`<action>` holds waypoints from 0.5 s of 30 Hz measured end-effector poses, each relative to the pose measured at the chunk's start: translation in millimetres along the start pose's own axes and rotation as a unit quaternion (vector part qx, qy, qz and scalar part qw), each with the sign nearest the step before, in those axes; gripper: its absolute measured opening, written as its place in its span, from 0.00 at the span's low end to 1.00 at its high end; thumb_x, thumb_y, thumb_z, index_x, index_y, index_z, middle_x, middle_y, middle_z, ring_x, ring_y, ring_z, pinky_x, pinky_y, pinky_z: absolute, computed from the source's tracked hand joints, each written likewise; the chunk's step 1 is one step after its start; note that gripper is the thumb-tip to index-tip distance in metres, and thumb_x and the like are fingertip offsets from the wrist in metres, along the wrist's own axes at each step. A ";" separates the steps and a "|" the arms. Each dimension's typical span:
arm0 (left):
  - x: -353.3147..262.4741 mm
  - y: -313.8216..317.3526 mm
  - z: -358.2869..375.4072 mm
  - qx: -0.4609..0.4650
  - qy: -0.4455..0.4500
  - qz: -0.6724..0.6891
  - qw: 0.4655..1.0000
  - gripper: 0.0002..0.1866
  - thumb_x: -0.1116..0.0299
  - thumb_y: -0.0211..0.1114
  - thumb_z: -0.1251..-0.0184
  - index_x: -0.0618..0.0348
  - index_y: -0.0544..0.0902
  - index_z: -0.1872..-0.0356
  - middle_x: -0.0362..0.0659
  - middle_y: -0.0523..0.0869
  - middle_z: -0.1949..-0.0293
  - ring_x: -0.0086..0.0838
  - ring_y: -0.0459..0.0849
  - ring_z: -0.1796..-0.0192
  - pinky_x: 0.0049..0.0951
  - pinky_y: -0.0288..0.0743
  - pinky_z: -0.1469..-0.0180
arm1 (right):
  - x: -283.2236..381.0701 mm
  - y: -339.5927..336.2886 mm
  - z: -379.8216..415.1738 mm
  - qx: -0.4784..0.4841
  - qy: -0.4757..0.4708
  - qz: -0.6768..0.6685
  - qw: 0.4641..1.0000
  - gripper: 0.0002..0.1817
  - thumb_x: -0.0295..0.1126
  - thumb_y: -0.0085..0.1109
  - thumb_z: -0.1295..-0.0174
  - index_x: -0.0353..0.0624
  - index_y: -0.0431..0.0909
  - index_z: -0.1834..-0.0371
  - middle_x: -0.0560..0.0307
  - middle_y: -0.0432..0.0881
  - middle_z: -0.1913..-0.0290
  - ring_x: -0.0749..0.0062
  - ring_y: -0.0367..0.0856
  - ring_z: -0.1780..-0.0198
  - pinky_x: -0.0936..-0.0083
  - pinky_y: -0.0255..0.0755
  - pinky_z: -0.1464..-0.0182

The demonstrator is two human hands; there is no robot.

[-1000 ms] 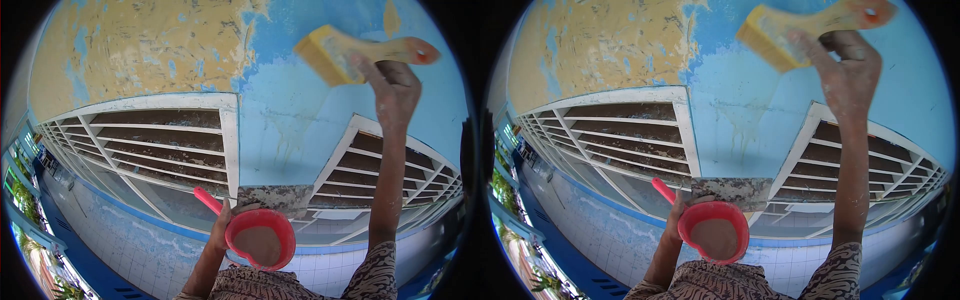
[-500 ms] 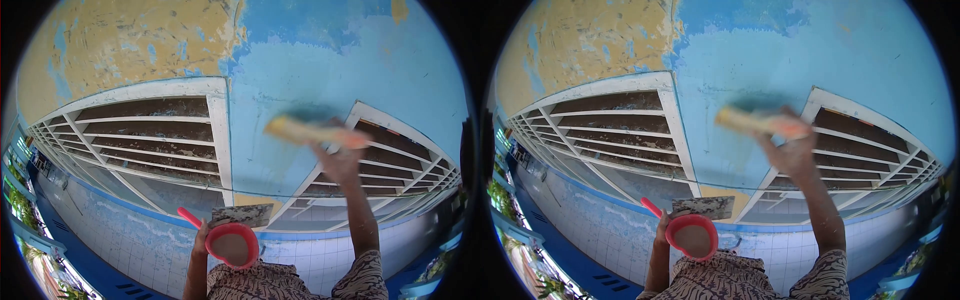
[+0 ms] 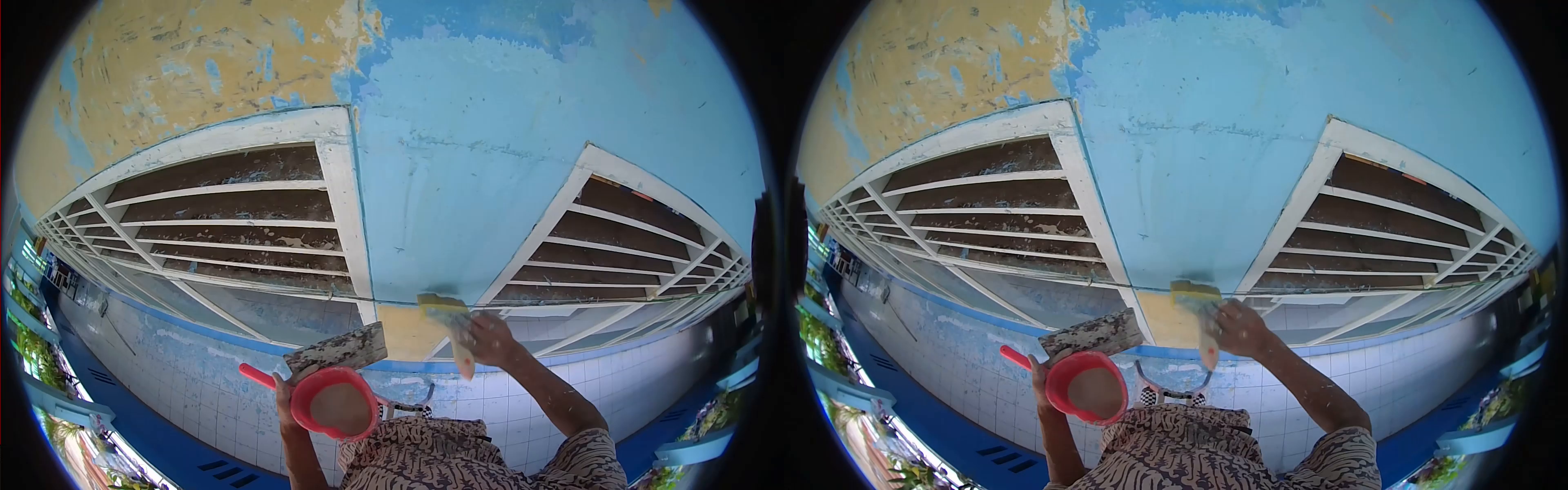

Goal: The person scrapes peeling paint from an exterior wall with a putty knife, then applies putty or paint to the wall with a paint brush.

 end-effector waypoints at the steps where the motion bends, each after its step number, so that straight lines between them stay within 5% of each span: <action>1: -2.8 -1.8 1.7 0.003 0.002 -0.012 1.000 0.50 0.28 0.37 0.30 0.75 0.71 0.37 0.62 0.78 0.39 0.51 0.78 0.39 0.50 0.72 0.35 | -3.6 -13.7 -14.5 0.001 0.003 0.000 1.000 0.09 0.28 0.63 0.42 0.42 0.85 0.59 0.51 0.86 0.57 0.63 0.85 0.64 0.68 0.84 0.58; 3: -2.6 -4.7 -1.1 -0.005 0.000 -0.004 1.000 0.50 0.28 0.38 0.31 0.75 0.72 0.38 0.62 0.79 0.41 0.51 0.80 0.40 0.51 0.74 0.36 | -43.0 -48.9 -51.0 0.034 0.156 -0.099 0.982 0.11 0.27 0.68 0.46 0.41 0.84 0.58 0.53 0.86 0.61 0.64 0.83 0.71 0.69 0.82 0.65; 6: -3.7 -0.4 -5.4 -0.048 -0.004 -0.037 0.998 0.51 0.27 0.40 0.32 0.77 0.74 0.42 0.62 0.82 0.46 0.51 0.82 0.45 0.50 0.76 0.39 | -84.2 -132.5 -81.4 -0.147 0.118 0.001 0.982 0.14 0.22 0.66 0.44 0.37 0.82 0.53 0.52 0.86 0.67 0.61 0.82 0.72 0.67 0.79 0.67; 9: -3.0 7.7 -12.9 0.013 0.011 -0.012 1.000 0.50 0.28 0.40 0.31 0.76 0.74 0.40 0.62 0.81 0.44 0.50 0.81 0.42 0.49 0.75 0.37 | -60.6 -204.1 -122.1 -0.300 0.082 0.134 0.941 0.13 0.18 0.66 0.44 0.33 0.81 0.55 0.50 0.87 0.66 0.58 0.85 0.66 0.67 0.81 0.62; 10: -1.1 9.9 -15.2 0.012 0.016 0.003 1.000 0.50 0.27 0.39 0.31 0.76 0.75 0.42 0.62 0.82 0.45 0.51 0.82 0.44 0.49 0.76 0.38 | -69.7 -195.7 -92.4 -0.307 0.105 0.148 0.934 0.15 0.20 0.72 0.50 0.34 0.83 0.57 0.48 0.86 0.58 0.55 0.86 0.59 0.66 0.81 0.59; 15: 1.3 15.1 -14.9 -0.010 0.024 0.017 1.000 0.49 0.28 0.40 0.31 0.76 0.76 0.43 0.60 0.84 0.48 0.50 0.84 0.47 0.49 0.77 0.40 | -18.0 -65.8 -31.6 -0.145 0.037 0.147 0.978 0.08 0.25 0.68 0.47 0.39 0.82 0.64 0.49 0.87 0.56 0.54 0.85 0.51 0.64 0.83 0.53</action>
Point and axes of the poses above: each hand's wrist, its own z-axis away from the middle knuckle, its own y-axis out of the palm, x = y × z, the point moved 5 cm from there along -z, towards the middle knuckle
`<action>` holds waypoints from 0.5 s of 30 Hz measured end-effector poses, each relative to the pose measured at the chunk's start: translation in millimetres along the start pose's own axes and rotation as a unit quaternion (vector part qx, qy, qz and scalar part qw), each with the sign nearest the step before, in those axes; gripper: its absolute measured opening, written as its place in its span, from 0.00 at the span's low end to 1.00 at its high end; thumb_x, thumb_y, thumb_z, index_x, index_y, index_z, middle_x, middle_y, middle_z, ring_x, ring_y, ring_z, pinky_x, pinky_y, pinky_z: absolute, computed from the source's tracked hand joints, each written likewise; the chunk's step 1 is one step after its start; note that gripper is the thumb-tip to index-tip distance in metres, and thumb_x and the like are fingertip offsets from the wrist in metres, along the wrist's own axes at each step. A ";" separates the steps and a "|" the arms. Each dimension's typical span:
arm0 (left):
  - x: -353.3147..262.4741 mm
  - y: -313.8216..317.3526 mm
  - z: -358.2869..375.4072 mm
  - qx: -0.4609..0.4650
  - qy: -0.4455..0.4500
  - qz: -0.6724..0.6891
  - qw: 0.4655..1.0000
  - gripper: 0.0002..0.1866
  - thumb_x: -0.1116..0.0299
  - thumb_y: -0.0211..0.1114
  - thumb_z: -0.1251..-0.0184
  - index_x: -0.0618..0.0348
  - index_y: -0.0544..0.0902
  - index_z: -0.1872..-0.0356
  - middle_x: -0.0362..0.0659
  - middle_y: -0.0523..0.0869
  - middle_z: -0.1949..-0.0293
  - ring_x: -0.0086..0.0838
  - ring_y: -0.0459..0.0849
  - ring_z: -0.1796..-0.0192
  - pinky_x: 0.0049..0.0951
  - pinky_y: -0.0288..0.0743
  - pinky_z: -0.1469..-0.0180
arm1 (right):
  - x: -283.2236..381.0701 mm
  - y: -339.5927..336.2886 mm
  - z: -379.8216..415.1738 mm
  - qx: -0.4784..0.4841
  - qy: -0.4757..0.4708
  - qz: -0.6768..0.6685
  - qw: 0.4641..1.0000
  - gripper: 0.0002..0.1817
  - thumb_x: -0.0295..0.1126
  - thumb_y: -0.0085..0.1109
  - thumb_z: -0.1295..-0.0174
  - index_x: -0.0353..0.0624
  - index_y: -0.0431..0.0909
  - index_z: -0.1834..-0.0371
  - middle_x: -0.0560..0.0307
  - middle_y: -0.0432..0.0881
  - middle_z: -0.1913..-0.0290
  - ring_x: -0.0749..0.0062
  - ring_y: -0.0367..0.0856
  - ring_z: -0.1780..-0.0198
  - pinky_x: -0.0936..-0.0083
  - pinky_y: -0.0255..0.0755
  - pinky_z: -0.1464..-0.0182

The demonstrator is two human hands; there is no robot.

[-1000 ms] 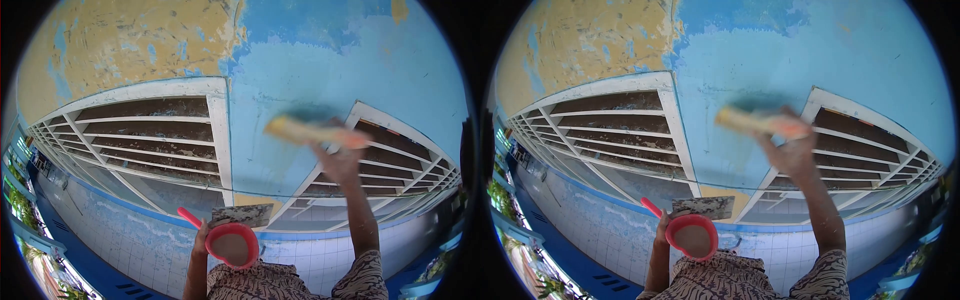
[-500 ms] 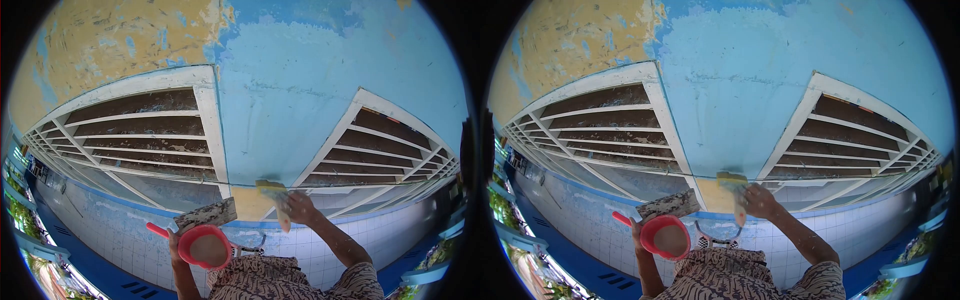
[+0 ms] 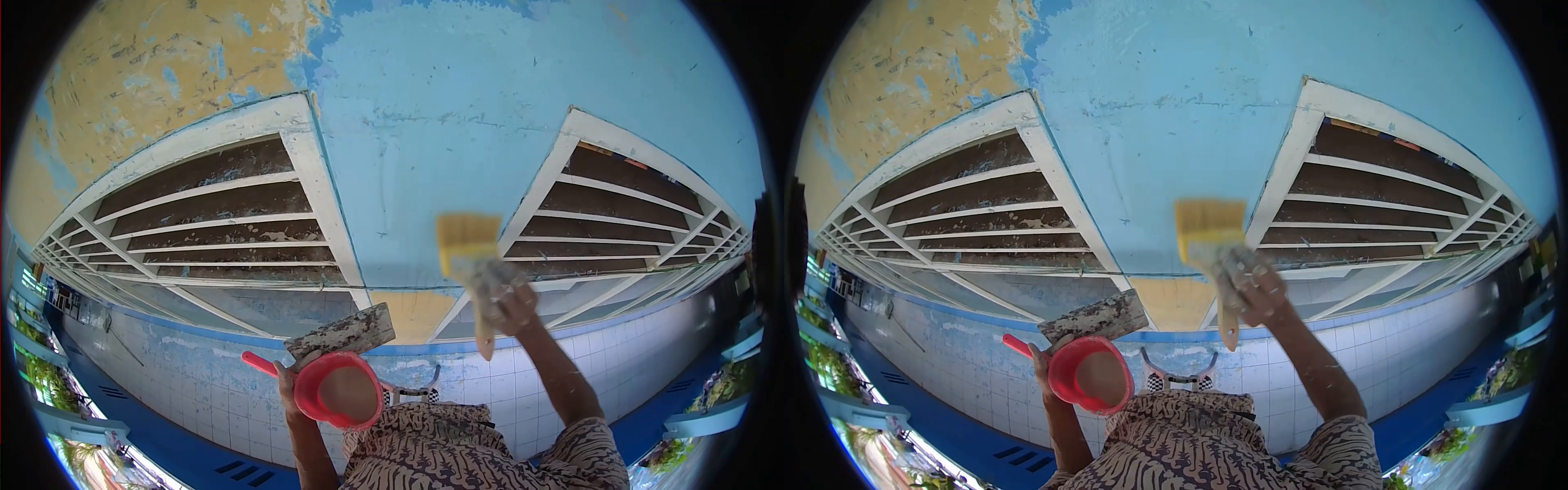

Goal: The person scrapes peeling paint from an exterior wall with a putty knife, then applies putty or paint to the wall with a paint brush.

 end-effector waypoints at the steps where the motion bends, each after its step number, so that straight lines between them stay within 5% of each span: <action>1: -0.1 -0.4 1.3 0.005 -0.007 0.004 1.000 0.49 0.28 0.41 0.31 0.76 0.76 0.43 0.60 0.84 0.49 0.49 0.84 0.47 0.48 0.78 0.41 | 14.7 21.7 38.5 0.015 0.005 -0.005 1.000 0.09 0.26 0.68 0.46 0.39 0.82 0.62 0.49 0.86 0.55 0.54 0.85 0.51 0.64 0.83 0.52; 4: -6.0 -9.6 3.5 0.019 -0.010 -0.011 1.000 0.49 0.27 0.40 0.31 0.75 0.75 0.42 0.60 0.83 0.47 0.49 0.83 0.45 0.48 0.77 0.40 | 43.7 40.8 96.1 0.062 0.035 -0.070 0.995 0.15 0.26 0.69 0.57 0.39 0.82 0.62 0.48 0.85 0.52 0.55 0.85 0.51 0.64 0.84 0.54; 7: -13.1 -18.8 7.4 0.025 -0.005 -0.037 0.999 0.50 0.27 0.40 0.31 0.75 0.74 0.40 0.61 0.82 0.45 0.49 0.82 0.43 0.48 0.75 0.38 | 31.7 56.2 103.1 0.220 0.108 -0.146 0.958 0.21 0.28 0.69 0.61 0.43 0.84 0.58 0.51 0.85 0.52 0.62 0.85 0.55 0.65 0.83 0.57; 9: -16.3 -20.9 9.2 0.020 -0.001 -0.042 0.999 0.50 0.28 0.39 0.31 0.75 0.74 0.40 0.61 0.82 0.44 0.50 0.81 0.43 0.49 0.75 0.38 | -0.6 43.8 54.9 0.125 0.133 -0.172 0.968 0.19 0.27 0.67 0.54 0.47 0.85 0.55 0.55 0.87 0.57 0.67 0.85 0.66 0.73 0.81 0.68; 10: -16.6 -18.2 8.9 0.033 -0.002 -0.024 0.999 0.49 0.28 0.39 0.30 0.75 0.74 0.40 0.61 0.81 0.44 0.50 0.81 0.43 0.49 0.74 0.37 | -14.3 26.7 7.5 0.173 0.164 -0.176 0.955 0.17 0.25 0.64 0.50 0.47 0.85 0.54 0.57 0.88 0.60 0.71 0.82 0.73 0.77 0.77 0.74; 11: -16.9 -16.2 10.2 0.043 -0.003 -0.006 0.999 0.49 0.28 0.38 0.30 0.75 0.74 0.40 0.61 0.81 0.44 0.51 0.81 0.42 0.50 0.74 0.37 | -26.7 0.9 -33.5 0.032 0.059 -0.084 0.994 0.16 0.22 0.65 0.48 0.45 0.85 0.54 0.59 0.87 0.62 0.74 0.79 0.75 0.77 0.75 0.76; 12: -16.4 -17.0 10.9 0.039 -0.001 -0.004 0.999 0.49 0.28 0.38 0.30 0.75 0.74 0.40 0.61 0.81 0.44 0.51 0.81 0.42 0.50 0.74 0.37 | -37.4 -12.3 -61.9 -0.053 0.082 -0.162 0.982 0.11 0.17 0.71 0.51 0.39 0.84 0.63 0.56 0.85 0.71 0.65 0.83 0.73 0.69 0.77 0.69; 15: -10.9 -18.2 10.8 0.030 0.014 -0.029 0.999 0.50 0.27 0.38 0.31 0.75 0.73 0.40 0.61 0.81 0.44 0.51 0.81 0.42 0.50 0.74 0.37 | -29.6 -59.1 -135.2 -0.169 0.054 -0.047 0.983 0.16 0.19 0.70 0.49 0.35 0.81 0.55 0.46 0.85 0.59 0.56 0.85 0.61 0.65 0.80 0.62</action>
Point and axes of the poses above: each hand's wrist, its own z-axis away from the middle knuckle, its own y-axis out of the palm, x = y × z, the point moved 5 cm from there along -z, towards the middle knuckle
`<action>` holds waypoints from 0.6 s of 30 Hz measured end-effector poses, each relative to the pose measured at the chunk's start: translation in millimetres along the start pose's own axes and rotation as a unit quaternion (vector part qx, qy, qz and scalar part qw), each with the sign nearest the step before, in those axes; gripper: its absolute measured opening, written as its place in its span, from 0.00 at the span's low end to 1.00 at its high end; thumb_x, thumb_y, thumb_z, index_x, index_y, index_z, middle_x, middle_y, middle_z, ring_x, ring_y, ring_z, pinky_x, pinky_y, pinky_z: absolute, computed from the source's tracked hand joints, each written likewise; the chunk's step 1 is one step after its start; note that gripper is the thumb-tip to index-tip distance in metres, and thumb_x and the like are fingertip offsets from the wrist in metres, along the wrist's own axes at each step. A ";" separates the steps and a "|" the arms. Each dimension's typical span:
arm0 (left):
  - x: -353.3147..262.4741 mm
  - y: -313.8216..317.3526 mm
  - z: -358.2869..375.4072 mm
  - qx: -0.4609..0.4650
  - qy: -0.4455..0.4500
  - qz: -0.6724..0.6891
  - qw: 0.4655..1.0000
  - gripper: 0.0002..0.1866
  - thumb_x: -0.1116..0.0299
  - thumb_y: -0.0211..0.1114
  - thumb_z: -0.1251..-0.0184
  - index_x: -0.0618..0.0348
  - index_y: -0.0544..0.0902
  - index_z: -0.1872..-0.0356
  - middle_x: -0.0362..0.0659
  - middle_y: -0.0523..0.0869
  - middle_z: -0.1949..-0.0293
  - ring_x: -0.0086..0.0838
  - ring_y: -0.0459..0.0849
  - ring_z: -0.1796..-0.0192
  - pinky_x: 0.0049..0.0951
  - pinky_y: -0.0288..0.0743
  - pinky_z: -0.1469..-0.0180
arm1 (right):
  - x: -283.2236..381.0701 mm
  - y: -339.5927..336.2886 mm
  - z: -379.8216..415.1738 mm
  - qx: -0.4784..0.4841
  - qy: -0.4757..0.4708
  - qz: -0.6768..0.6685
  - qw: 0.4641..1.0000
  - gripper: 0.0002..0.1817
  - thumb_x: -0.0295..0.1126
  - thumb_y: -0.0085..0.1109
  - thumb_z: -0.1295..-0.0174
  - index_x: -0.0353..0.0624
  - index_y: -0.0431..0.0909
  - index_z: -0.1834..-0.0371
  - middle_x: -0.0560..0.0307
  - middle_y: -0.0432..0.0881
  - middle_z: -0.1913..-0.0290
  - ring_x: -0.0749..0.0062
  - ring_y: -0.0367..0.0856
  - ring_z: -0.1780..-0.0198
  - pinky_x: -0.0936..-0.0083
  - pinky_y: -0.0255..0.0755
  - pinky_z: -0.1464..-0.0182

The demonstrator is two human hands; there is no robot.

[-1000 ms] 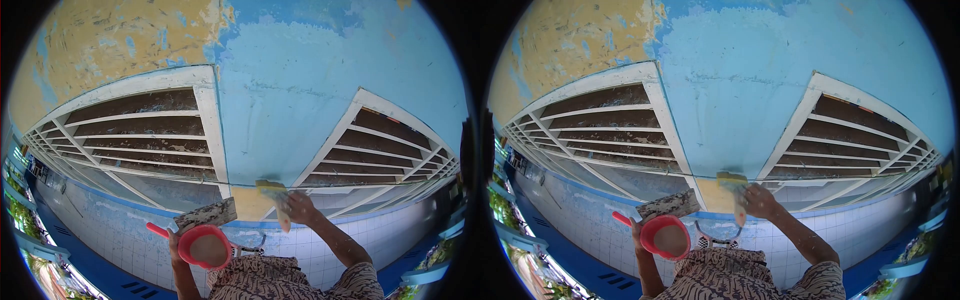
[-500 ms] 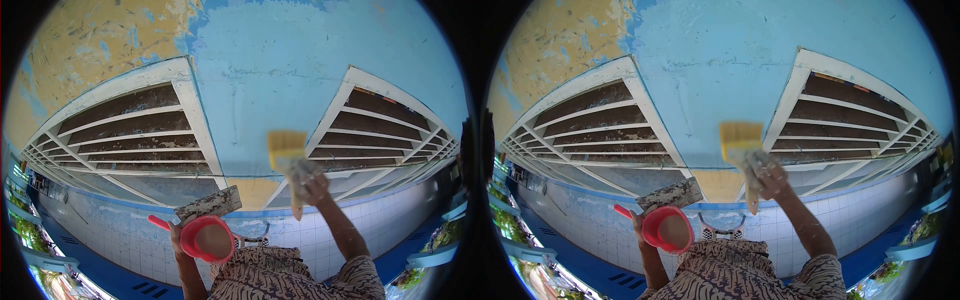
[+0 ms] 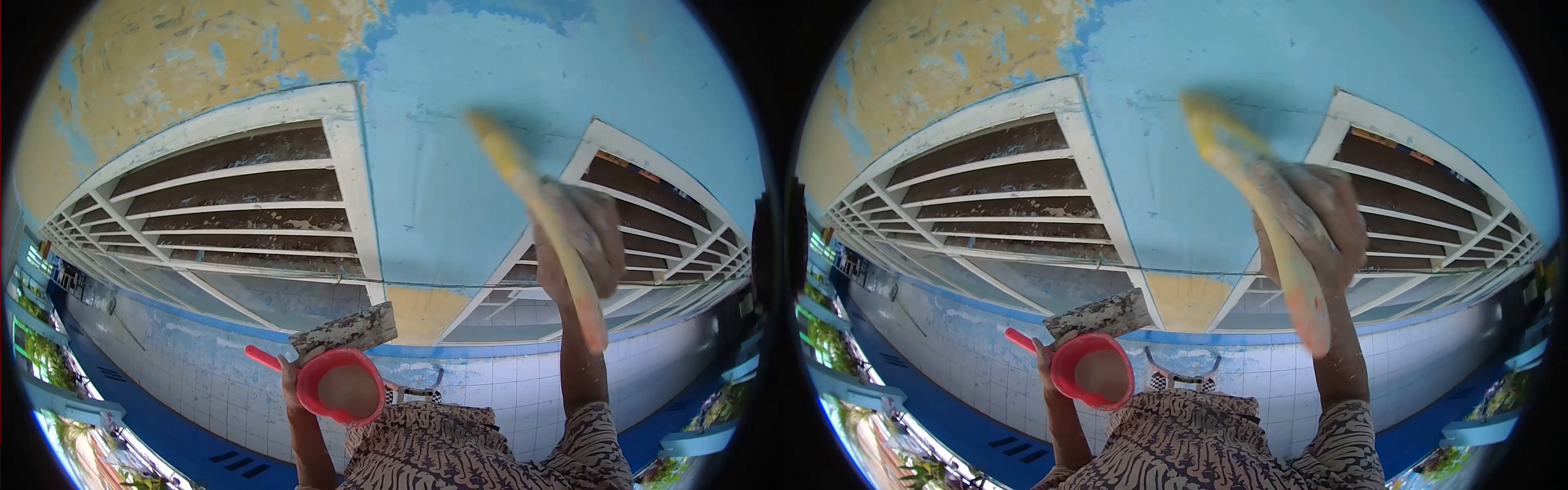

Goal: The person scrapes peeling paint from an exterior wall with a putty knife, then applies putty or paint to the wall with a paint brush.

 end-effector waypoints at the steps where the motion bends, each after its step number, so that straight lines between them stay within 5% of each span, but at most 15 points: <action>1: 2.2 0.8 0.0 -0.006 0.004 0.003 1.000 0.50 0.27 0.38 0.31 0.75 0.73 0.40 0.61 0.81 0.44 0.51 0.81 0.42 0.50 0.74 0.37 | 13.2 0.9 -11.3 -0.028 -0.008 0.062 0.998 0.16 0.21 0.69 0.46 0.35 0.81 0.54 0.45 0.84 0.56 0.54 0.85 0.59 0.63 0.80 0.60; 8: 12.5 -15.9 7.2 -0.055 0.004 0.059 0.997 0.49 0.28 0.39 0.30 0.76 0.76 0.44 0.62 0.83 0.47 0.51 0.83 0.46 0.50 0.77 0.40 | 88.7 109.6 151.5 0.166 -0.123 0.008 0.978 0.16 0.27 0.65 0.48 0.40 0.85 0.53 0.52 0.85 0.56 0.64 0.84 0.57 0.70 0.83 0.56; 12: -8.3 -20.9 22.0 -0.051 0.027 0.046 0.997 0.49 0.28 0.38 0.30 0.76 0.74 0.41 0.62 0.82 0.46 0.50 0.83 0.44 0.49 0.76 0.38 | 103.3 125.6 188.7 0.286 -0.078 -0.092 0.951 0.18 0.26 0.61 0.49 0.46 0.84 0.51 0.58 0.82 0.63 0.68 0.82 0.61 0.71 0.82 0.61; 14: -17.0 -28.8 28.3 -0.067 0.035 0.044 0.996 0.49 0.28 0.38 0.30 0.77 0.75 0.42 0.62 0.83 0.47 0.51 0.83 0.46 0.50 0.78 0.40 | 81.1 134.8 154.9 0.347 0.073 -0.148 0.923 0.19 0.27 0.60 0.50 0.48 0.84 0.51 0.61 0.81 0.67 0.70 0.80 0.65 0.71 0.80 0.66; 15: -19.1 -32.0 29.9 -0.065 0.034 0.045 0.996 0.49 0.28 0.38 0.30 0.77 0.75 0.42 0.62 0.83 0.47 0.51 0.83 0.46 0.50 0.78 0.40 | 70.8 125.4 110.0 0.265 0.118 -0.160 0.944 0.21 0.24 0.60 0.51 0.50 0.84 0.51 0.62 0.80 0.69 0.69 0.79 0.69 0.71 0.79 0.68; 16: -21.3 -35.4 31.6 -0.065 0.036 0.038 0.996 0.49 0.29 0.39 0.30 0.77 0.75 0.43 0.62 0.83 0.48 0.50 0.84 0.46 0.49 0.78 0.40 | 57.5 120.5 71.9 0.171 0.035 -0.132 0.976 0.20 0.22 0.62 0.48 0.49 0.84 0.50 0.62 0.80 0.71 0.67 0.79 0.71 0.70 0.79 0.69; 18: -24.1 -36.2 32.8 -0.062 0.039 0.031 0.997 0.48 0.29 0.40 0.29 0.77 0.75 0.43 0.62 0.84 0.49 0.50 0.84 0.47 0.49 0.78 0.41 | 23.7 100.4 3.9 0.112 0.115 -0.204 0.966 0.15 0.19 0.67 0.47 0.42 0.85 0.55 0.58 0.81 0.70 0.69 0.80 0.71 0.73 0.78 0.70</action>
Point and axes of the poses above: each hand's wrist, its own z-axis away from the middle knuckle, its own y-axis out of the palm, x = y × z, the point moved 5 cm from there along -z, towards the middle knuckle
